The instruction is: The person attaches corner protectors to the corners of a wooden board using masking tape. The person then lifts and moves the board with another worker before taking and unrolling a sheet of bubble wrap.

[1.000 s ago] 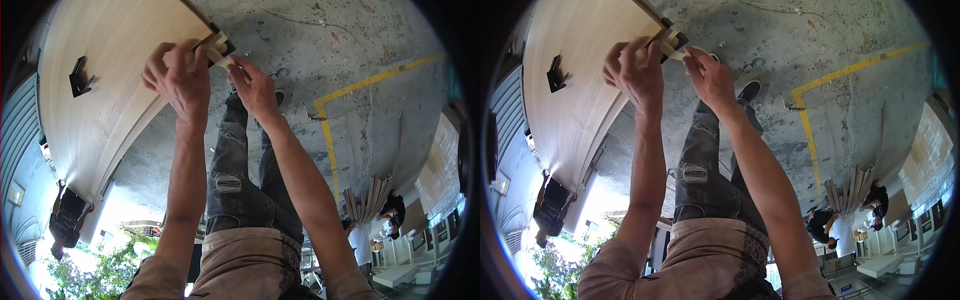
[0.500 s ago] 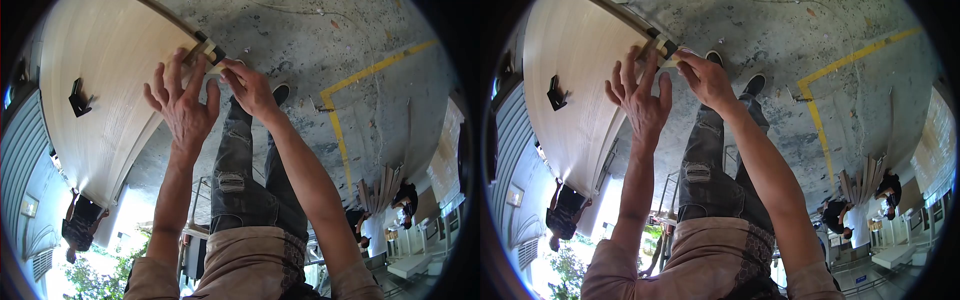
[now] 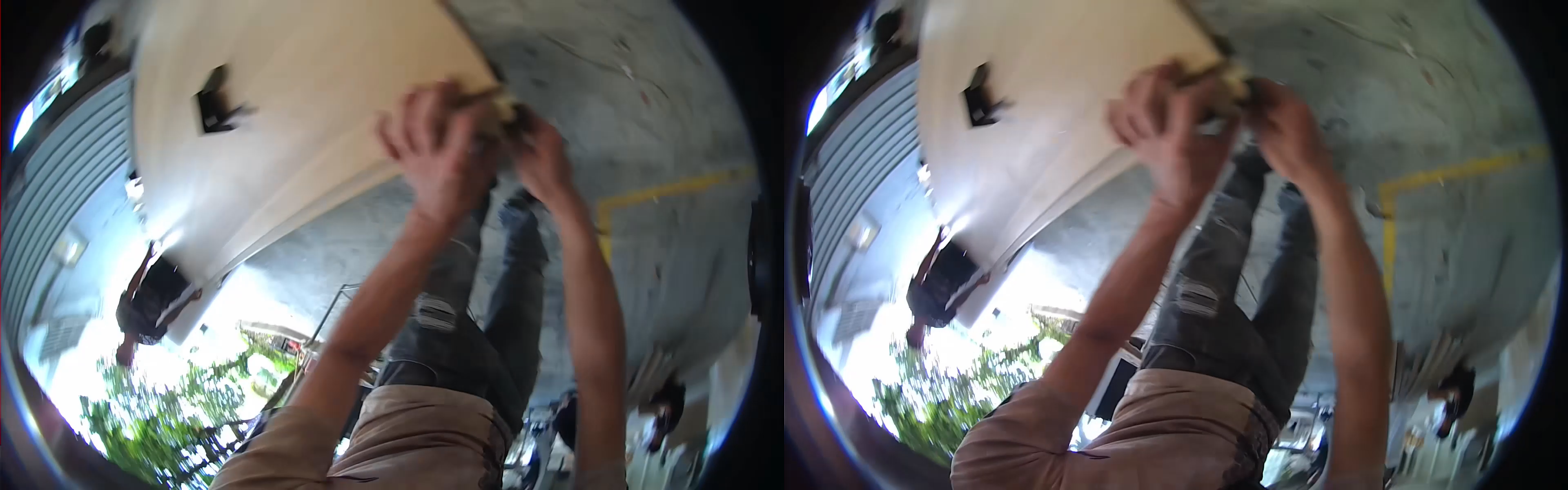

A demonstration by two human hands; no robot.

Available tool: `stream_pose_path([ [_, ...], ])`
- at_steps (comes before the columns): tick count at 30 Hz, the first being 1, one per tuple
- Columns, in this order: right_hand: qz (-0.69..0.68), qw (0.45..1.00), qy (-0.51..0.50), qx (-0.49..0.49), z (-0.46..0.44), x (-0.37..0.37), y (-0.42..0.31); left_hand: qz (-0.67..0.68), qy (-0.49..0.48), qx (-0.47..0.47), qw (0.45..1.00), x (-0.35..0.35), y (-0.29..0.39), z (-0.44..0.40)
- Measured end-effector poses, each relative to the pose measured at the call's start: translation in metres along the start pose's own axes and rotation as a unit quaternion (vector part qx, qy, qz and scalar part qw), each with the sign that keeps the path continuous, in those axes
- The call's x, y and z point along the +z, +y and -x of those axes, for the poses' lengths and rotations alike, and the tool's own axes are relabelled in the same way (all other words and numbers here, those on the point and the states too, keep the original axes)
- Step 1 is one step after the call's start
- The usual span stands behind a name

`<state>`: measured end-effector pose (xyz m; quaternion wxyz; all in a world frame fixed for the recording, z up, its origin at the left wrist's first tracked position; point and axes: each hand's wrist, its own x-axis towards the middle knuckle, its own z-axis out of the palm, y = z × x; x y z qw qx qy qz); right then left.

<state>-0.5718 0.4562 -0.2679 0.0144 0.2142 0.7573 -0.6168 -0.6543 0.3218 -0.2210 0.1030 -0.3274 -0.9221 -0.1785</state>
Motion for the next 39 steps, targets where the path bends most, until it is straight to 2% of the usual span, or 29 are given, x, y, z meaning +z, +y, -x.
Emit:
stream_pose_path([
  [3,-0.056,0.998,-0.041,-0.009,-0.004,-0.007,0.017,0.028,0.019,-0.035,0.999,0.004,0.001,0.005],
  [4,-0.059,0.998,-0.025,0.016,-0.006,-0.007,0.010,0.006,0.044,-0.032,0.999,0.009,0.002,0.006],
  [5,-0.016,0.999,-0.029,-0.001,-0.012,-0.012,0.010,0.007,0.049,-0.041,0.998,0.005,-0.002,0.003],
  [8,0.077,0.996,-0.036,0.036,-0.016,-0.011,0.024,0.015,0.062,-0.040,0.997,0.005,0.004,0.002],
  [12,-0.066,0.997,0.015,0.039,-0.007,0.005,0.047,0.010,0.104,-0.028,0.994,0.010,0.003,0.008],
  [16,-0.169,0.981,-0.036,0.086,-0.012,0.006,0.069,0.001,0.113,0.003,0.994,0.013,-0.002,0.014],
  [18,-0.214,0.974,-0.007,0.074,-0.012,0.018,0.105,0.032,0.112,-0.006,0.993,0.011,0.000,0.015],
  [20,-0.382,0.908,-0.006,0.174,-0.018,0.016,0.114,0.063,0.118,-0.010,0.991,0.004,0.000,0.011],
  [22,-0.368,0.905,0.024,0.213,-0.020,0.011,0.103,0.035,0.130,0.005,0.991,0.013,0.000,0.010],
  [25,-0.099,0.969,0.143,0.177,0.016,0.007,0.089,0.018,0.112,0.013,0.993,0.015,-0.002,0.014],
  [26,-0.033,0.988,0.101,0.112,0.036,-0.003,0.113,0.022,0.089,0.009,0.996,0.013,-0.001,0.015],
  [27,0.015,0.990,0.063,0.123,0.059,-0.010,0.117,0.028,0.066,0.005,0.997,0.014,0.003,0.017],
  [28,0.105,0.974,0.016,0.198,0.108,-0.016,0.108,0.020,0.069,-0.012,0.997,0.018,0.005,0.014],
  [29,0.134,0.983,-0.039,0.122,0.137,-0.026,0.144,0.018,0.062,-0.033,0.997,0.031,0.012,0.018],
  [30,0.146,0.975,-0.021,0.167,0.170,-0.025,0.113,0.016,0.057,-0.053,0.997,0.035,0.019,0.018],
  [31,0.146,0.981,-0.013,0.125,0.198,-0.030,0.154,0.001,0.053,-0.063,0.997,0.029,0.026,0.014],
  [33,0.103,0.976,0.009,0.193,0.237,-0.031,0.121,-0.030,0.041,-0.082,0.995,0.014,0.040,0.011],
  [36,0.113,0.980,0.002,0.165,0.265,-0.036,0.122,0.016,0.014,-0.075,0.997,-0.036,0.066,0.024],
  [38,0.077,0.984,0.023,0.158,0.266,-0.038,0.108,0.179,0.005,-0.224,0.958,-0.062,0.092,0.041],
  [39,0.058,0.983,0.025,0.172,0.265,-0.042,0.103,0.245,0.021,-0.337,0.909,-0.055,0.105,0.045],
])
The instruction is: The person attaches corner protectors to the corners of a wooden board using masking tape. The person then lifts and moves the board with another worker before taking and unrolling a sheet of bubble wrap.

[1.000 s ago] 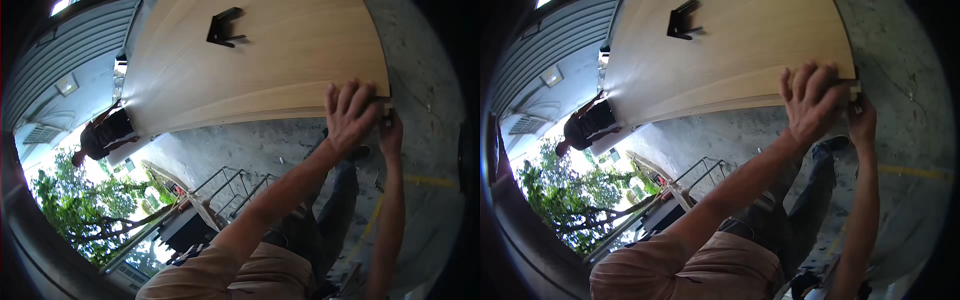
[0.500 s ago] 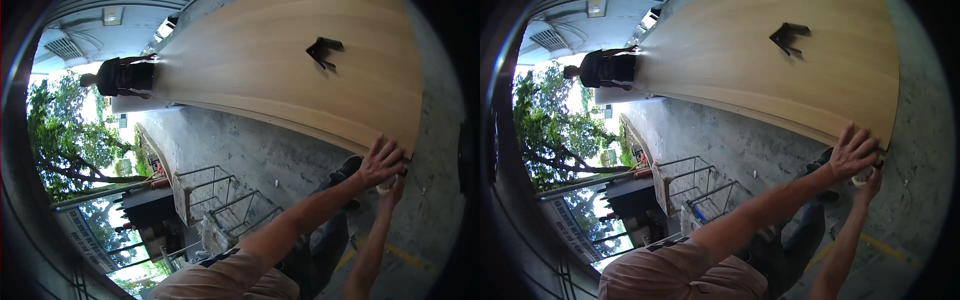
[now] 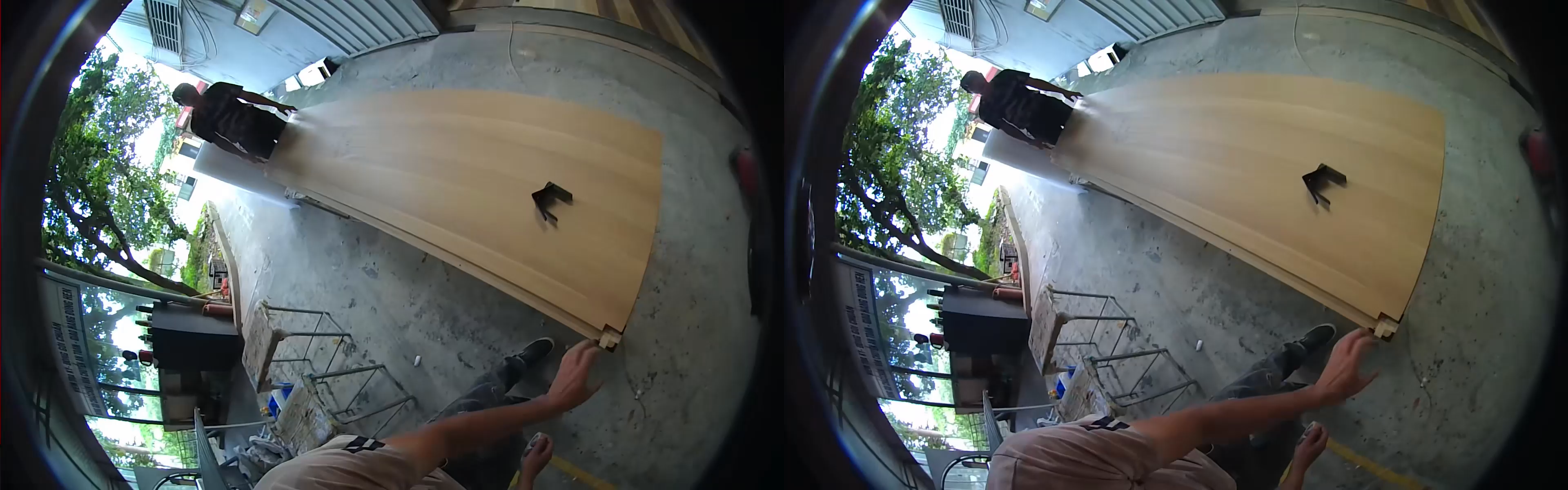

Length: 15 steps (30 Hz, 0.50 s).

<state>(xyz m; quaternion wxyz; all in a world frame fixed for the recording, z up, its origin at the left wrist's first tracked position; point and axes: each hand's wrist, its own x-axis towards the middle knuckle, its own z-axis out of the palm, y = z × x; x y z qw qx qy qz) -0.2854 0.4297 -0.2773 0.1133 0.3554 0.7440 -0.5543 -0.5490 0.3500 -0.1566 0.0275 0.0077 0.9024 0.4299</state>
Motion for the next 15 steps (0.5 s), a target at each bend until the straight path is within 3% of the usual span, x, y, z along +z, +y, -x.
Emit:
stream_pose_path([
  [2,-0.036,0.999,-0.003,0.034,0.005,-0.006,-0.009,0.150,0.032,-0.236,0.960,0.027,-0.014,0.004],
  [3,-0.037,0.999,-0.005,0.030,0.014,-0.011,-0.016,0.322,-0.060,-0.312,0.892,0.038,-0.032,-0.004],
  [4,-0.035,0.999,-0.008,0.025,0.026,-0.016,-0.020,0.478,-0.149,-0.375,0.780,0.050,-0.053,-0.013],
  [6,-0.019,0.998,-0.019,0.051,0.050,-0.028,-0.028,0.475,-0.156,-0.389,0.774,0.055,-0.043,-0.030],
  [10,-0.055,0.988,0.051,0.135,0.126,-0.070,-0.045,0.582,-0.063,-0.371,0.721,0.069,-0.034,-0.050],
  [13,-0.044,0.984,0.093,0.146,0.195,-0.123,0.011,0.611,-0.017,-0.364,0.702,0.083,-0.029,-0.051],
  [15,-0.028,0.972,0.146,0.184,0.226,-0.142,-0.001,0.592,-0.058,-0.399,0.698,0.086,-0.037,-0.057],
])
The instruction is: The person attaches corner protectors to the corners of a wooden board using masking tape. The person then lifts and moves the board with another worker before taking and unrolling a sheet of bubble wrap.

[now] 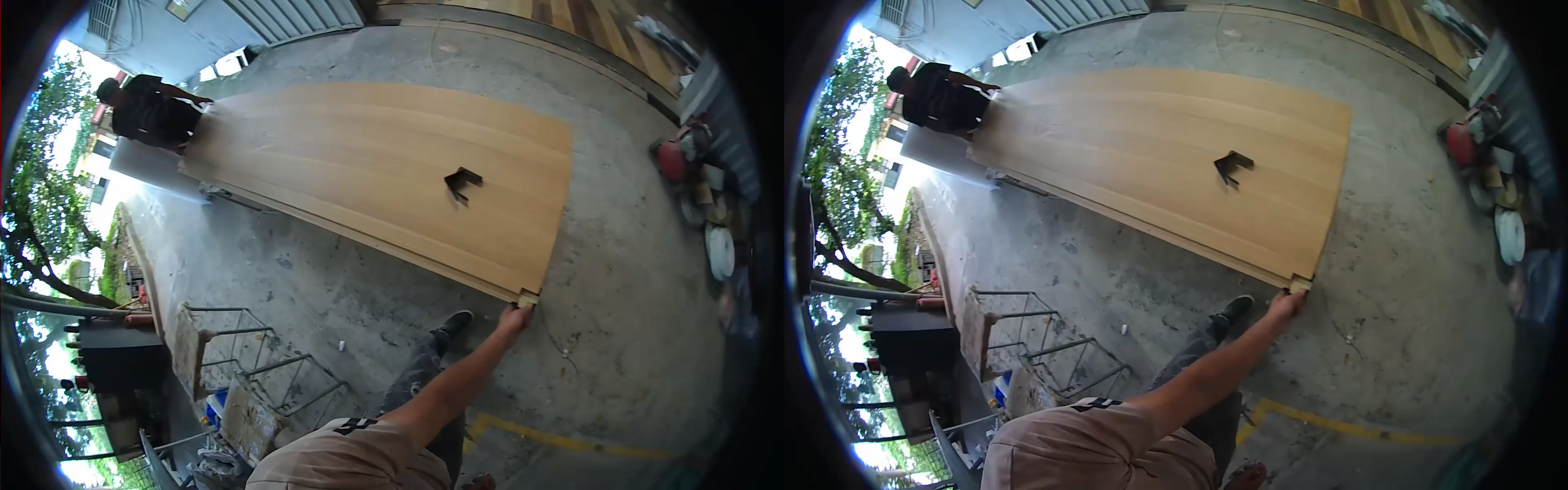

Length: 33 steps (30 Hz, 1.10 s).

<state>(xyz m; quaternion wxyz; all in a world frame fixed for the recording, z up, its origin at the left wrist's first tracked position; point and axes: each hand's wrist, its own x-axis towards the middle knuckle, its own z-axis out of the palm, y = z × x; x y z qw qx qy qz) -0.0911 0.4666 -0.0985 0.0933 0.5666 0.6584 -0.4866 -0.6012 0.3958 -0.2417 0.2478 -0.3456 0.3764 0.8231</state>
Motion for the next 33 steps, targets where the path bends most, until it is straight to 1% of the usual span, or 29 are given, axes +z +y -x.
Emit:
stream_pose_path([
  [2,0.016,0.995,0.076,0.066,0.041,-0.010,-0.049,-0.001,0.004,-0.053,0.999,-0.003,0.007,-0.001],
  [3,-0.011,0.994,0.084,0.073,0.044,-0.013,-0.046,0.003,0.005,-0.063,0.998,-0.003,0.012,0.004],
  [5,-0.065,0.990,0.093,0.088,0.046,-0.015,-0.045,0.011,0.012,-0.080,0.997,-0.002,0.021,0.013],
  [8,-0.030,0.994,0.051,0.091,0.041,-0.010,-0.063,0.042,0.017,-0.063,0.997,0.005,0.017,0.015],
  [9,0.012,0.997,0.037,0.064,0.040,-0.009,-0.071,0.047,0.019,-0.064,0.997,0.005,0.014,0.016],
  [11,0.016,0.999,-0.018,0.028,0.029,-0.011,-0.085,0.058,0.025,-0.062,0.996,0.006,0.011,0.011],
  [12,0.019,0.999,-0.047,0.009,0.019,-0.011,-0.088,0.023,0.028,-0.064,0.997,0.008,0.015,0.015],
  [14,0.001,0.999,0.018,-0.028,-0.014,0.006,-0.089,-0.047,0.035,-0.066,0.996,0.009,0.027,0.023],
  [15,-0.007,0.998,0.052,-0.047,-0.021,0.008,-0.097,-0.091,0.034,-0.043,0.994,0.005,0.034,0.025],
  [16,-0.021,0.996,0.049,-0.071,-0.030,0.009,-0.106,-0.132,0.035,-0.022,0.990,-0.002,0.040,0.028],
  [17,-0.035,0.994,0.048,-0.093,-0.035,0.015,-0.125,-0.175,0.034,-0.005,0.984,-0.013,0.027,0.016],
  [18,-0.063,0.993,0.006,-0.104,-0.053,0.020,-0.130,-0.211,0.007,0.125,0.969,-0.034,0.009,-0.005],
  [19,-0.088,0.990,-0.021,-0.111,-0.070,0.010,-0.128,-0.326,0.005,0.092,0.941,-0.044,0.023,0.014],
  [20,-0.016,0.992,-0.024,-0.124,-0.064,0.009,-0.161,-0.301,0.001,0.000,0.954,-0.043,0.046,0.047],
  [21,0.011,0.993,-0.022,-0.120,-0.060,0.014,-0.195,-0.337,0.011,0.015,0.941,-0.052,0.048,0.053],
  [22,-0.015,0.992,-0.035,-0.119,-0.092,0.017,-0.187,-0.349,0.003,0.047,0.936,-0.072,0.037,0.046],
  [23,-0.021,0.990,-0.046,-0.133,-0.106,0.020,-0.196,-0.397,0.019,0.021,0.917,-0.082,0.040,0.053],
  [24,-0.027,0.987,-0.063,-0.146,-0.120,0.026,-0.205,-0.348,0.011,0.000,0.937,-0.092,0.044,0.061],
  [26,-0.019,0.977,-0.061,-0.206,-0.127,0.038,-0.239,-0.328,0.035,-0.006,0.944,-0.102,0.050,0.082],
  [29,0.020,0.967,-0.054,-0.247,-0.138,0.054,-0.286,-0.359,0.037,-0.052,0.931,-0.096,0.076,0.109],
  [32,0.067,0.946,-0.050,-0.312,-0.155,0.073,-0.319,-0.323,0.004,-0.014,0.946,-0.093,0.073,0.092],
  [33,0.084,0.935,-0.051,-0.341,-0.162,0.079,-0.328,-0.311,0.004,-0.017,0.950,-0.084,0.082,0.096],
])
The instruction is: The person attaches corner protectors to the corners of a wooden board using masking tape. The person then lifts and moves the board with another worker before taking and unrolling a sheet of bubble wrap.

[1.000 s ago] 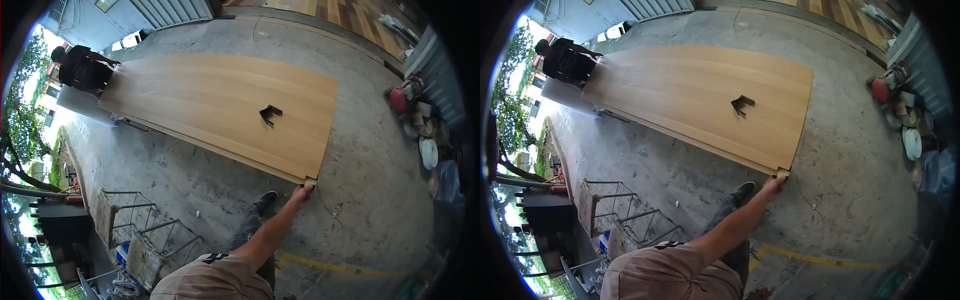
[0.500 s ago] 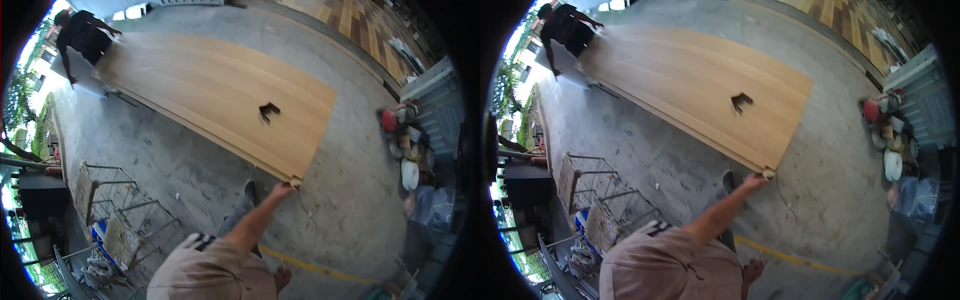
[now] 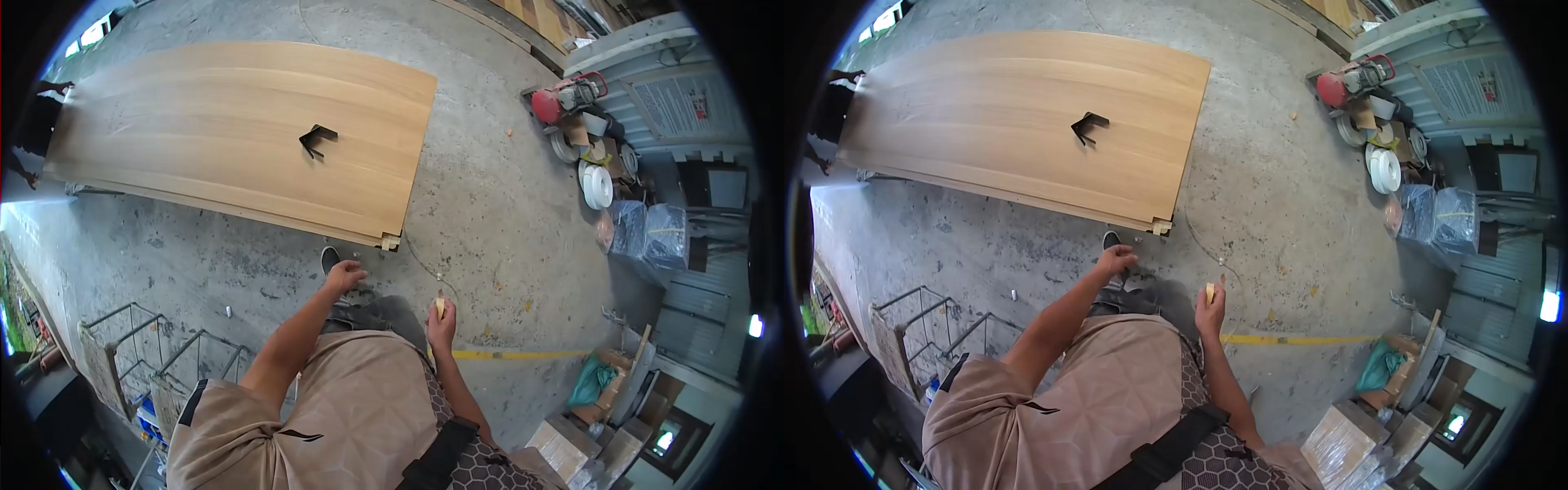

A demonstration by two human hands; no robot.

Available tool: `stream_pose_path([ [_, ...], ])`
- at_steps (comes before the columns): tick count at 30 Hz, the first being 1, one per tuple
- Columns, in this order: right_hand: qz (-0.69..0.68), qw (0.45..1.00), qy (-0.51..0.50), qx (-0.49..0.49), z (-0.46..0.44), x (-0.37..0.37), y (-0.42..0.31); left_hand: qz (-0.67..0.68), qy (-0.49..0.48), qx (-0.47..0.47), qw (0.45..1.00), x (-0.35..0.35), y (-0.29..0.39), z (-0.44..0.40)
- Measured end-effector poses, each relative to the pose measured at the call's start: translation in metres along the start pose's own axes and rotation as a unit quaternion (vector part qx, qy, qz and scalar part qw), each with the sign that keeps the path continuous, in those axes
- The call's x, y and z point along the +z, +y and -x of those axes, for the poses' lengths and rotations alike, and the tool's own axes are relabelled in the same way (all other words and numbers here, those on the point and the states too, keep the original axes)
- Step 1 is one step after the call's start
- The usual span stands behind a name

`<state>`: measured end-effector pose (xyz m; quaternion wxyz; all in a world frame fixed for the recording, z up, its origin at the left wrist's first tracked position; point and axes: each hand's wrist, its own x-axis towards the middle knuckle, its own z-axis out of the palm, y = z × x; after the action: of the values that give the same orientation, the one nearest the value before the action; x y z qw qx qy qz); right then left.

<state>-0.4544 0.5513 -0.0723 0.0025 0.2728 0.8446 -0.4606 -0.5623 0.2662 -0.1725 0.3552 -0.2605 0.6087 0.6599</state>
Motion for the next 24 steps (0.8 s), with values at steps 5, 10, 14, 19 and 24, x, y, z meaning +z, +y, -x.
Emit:
stream_pose_path([
  [5,0.117,0.989,-0.092,-0.022,-0.046,0.004,-0.035,0.103,0.015,-0.008,0.995,0.020,0.048,0.011],
  [10,0.161,0.972,-0.143,-0.090,-0.092,0.006,-0.072,0.173,0.034,-0.034,0.984,0.038,0.045,0.005],
  [14,0.188,0.957,-0.201,-0.094,-0.149,-0.008,-0.089,0.219,0.094,-0.049,0.970,0.060,0.046,-0.010],
  [19,0.218,0.942,-0.223,-0.122,-0.252,-0.032,-0.102,0.292,0.204,-0.045,0.933,0.100,0.063,-0.032],
  [24,0.200,0.938,-0.242,-0.145,-0.330,-0.044,-0.112,0.291,0.291,-0.015,0.911,0.138,0.069,-0.052],
])
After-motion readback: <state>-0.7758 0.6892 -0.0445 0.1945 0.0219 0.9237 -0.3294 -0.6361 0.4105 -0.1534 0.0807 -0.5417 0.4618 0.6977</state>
